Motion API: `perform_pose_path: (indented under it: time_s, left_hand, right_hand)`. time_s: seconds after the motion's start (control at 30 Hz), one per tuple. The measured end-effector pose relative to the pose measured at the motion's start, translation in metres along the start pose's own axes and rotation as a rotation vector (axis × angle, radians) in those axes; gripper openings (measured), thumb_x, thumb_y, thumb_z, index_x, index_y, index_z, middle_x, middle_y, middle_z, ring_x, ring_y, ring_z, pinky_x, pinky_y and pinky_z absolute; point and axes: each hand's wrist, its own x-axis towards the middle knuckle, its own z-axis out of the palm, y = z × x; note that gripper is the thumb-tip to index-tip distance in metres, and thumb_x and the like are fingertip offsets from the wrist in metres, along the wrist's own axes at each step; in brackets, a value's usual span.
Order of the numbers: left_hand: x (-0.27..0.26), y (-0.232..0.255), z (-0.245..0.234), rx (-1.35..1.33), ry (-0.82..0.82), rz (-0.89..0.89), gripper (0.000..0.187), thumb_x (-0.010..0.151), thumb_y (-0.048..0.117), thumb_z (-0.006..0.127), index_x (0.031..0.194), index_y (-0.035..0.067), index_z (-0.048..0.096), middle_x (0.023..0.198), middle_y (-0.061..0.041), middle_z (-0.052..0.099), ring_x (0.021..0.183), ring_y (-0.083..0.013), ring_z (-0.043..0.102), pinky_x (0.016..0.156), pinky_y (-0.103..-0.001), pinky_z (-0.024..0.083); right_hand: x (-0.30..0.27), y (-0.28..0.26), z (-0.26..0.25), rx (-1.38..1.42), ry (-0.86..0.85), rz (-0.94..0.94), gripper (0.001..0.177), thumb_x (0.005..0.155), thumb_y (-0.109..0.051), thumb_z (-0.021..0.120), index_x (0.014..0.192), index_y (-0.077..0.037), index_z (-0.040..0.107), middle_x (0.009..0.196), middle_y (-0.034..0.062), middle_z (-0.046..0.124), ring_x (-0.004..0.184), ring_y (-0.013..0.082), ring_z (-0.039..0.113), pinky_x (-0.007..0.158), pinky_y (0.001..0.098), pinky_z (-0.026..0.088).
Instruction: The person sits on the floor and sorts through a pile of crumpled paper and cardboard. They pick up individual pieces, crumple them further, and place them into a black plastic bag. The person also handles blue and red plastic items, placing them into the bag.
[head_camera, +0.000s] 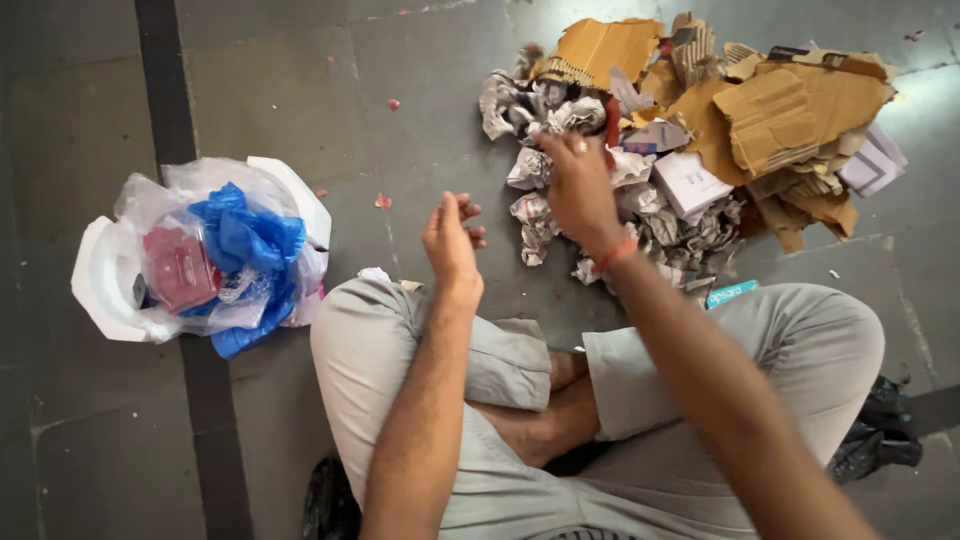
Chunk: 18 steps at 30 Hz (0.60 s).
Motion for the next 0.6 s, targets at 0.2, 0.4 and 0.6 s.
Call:
perform_pose_path:
  time_s: [0.2,0.4,0.6]
  left_hand:
    - [-0.012,0.036,0.008,-0.337,-0.313,-0.144,0.070,0.099,0.062,0.046,0.134,0.002,0.055,0.120,-0.018,0.069,0.090,-0.0232,0.068,0.081,-0.038,0.059]
    - [-0.035,0.071,0.013,-0.675,-0.180,-0.261,0.074,0.090,0.065,0.046,0.115,-0.004,0.053,0.106,-0.019,0.065,0.086,-0.0267,0.063,0.076,-0.040,0.052]
    - [-0.048,0.048,-0.007,0.726,-0.153,0.482,0.056,0.106,0.040,0.066,0.074,-0.005,0.068,0.059,-0.013,0.062,0.052,-0.0154,0.057,0.052,-0.030,0.042]
  right_hand:
    - [-0.047,-0.032,-0.014,0.966,-0.019,0.467,0.047,0.105,-0.017,0.062,0.148,-0.004,0.051,0.134,0.0171,0.063,0.116,0.0279,0.064,0.100,0.0427,0.050]
    - [-0.060,-0.035,-0.034,1.945,0.404,1.005,0.074,0.094,-0.061,0.035,0.150,-0.013,0.033,0.134,0.0094,0.063,0.114,0.0240,0.068,0.097,0.0463,0.056]
    - [-0.067,-0.040,-0.080,0.144,-0.291,0.564,0.035,0.106,-0.041,0.066,0.113,-0.009,0.077,0.092,0.0148,0.078,0.076,0.0211,0.072,0.074,0.0358,0.056]
